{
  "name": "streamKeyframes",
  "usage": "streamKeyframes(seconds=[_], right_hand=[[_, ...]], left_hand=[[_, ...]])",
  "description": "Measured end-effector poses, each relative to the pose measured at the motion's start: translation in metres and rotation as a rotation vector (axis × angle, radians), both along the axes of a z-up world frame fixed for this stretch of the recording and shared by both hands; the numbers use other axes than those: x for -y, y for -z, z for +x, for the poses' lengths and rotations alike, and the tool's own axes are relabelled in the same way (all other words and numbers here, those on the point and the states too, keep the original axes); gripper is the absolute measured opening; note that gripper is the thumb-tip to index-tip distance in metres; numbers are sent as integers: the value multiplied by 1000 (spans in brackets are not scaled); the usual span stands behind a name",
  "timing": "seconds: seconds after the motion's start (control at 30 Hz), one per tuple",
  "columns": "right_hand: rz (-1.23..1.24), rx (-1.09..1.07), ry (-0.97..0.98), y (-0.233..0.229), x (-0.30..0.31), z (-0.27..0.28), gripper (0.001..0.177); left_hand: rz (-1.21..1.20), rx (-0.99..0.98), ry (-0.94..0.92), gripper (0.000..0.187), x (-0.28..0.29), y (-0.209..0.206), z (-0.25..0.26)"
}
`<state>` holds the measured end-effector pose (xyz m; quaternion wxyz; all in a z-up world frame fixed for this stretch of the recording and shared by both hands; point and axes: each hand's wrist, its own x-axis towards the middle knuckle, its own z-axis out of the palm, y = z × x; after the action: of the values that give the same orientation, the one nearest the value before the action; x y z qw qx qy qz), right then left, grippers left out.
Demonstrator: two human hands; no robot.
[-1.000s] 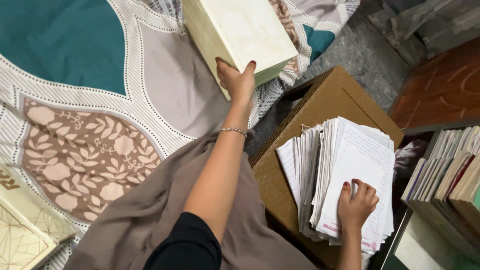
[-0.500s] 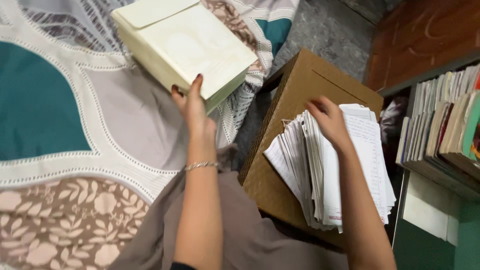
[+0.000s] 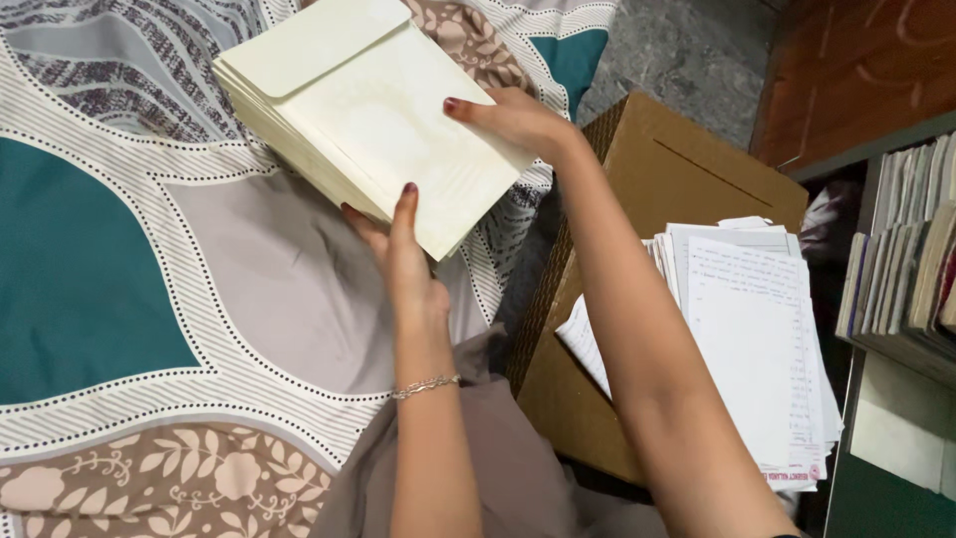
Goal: The person sits on the floor and organizes a stack of books and papers. They pick up books one by one, place them on a shelf, and then handle loose papers and envelopes, stacking them on the shelf as well.
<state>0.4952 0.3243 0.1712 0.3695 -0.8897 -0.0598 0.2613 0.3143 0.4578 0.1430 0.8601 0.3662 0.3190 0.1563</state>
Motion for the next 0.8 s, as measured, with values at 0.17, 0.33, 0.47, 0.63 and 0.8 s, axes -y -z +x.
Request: streamKeyframes(seconds=[0.17,0.33,0.47,0.63,0.8], right_hand=[[72,-17,51,4,9,-11,81],[-4,64,-20,-2,28,-34,83],[-13,-1,46,-14,59,-67,84],[58,-26,209,-42,117,-126,71],[33,102,513,-68,215,-231,55]], left_hand=[[109,32,-50,104,14,3,2],[180,-244,82,101,31,-17,-16],[-8,-23,-2,102,61,-45,-41],[-223,81,37,98,106,-71,-81],[-167,146,344,94,172,-79,-126]])
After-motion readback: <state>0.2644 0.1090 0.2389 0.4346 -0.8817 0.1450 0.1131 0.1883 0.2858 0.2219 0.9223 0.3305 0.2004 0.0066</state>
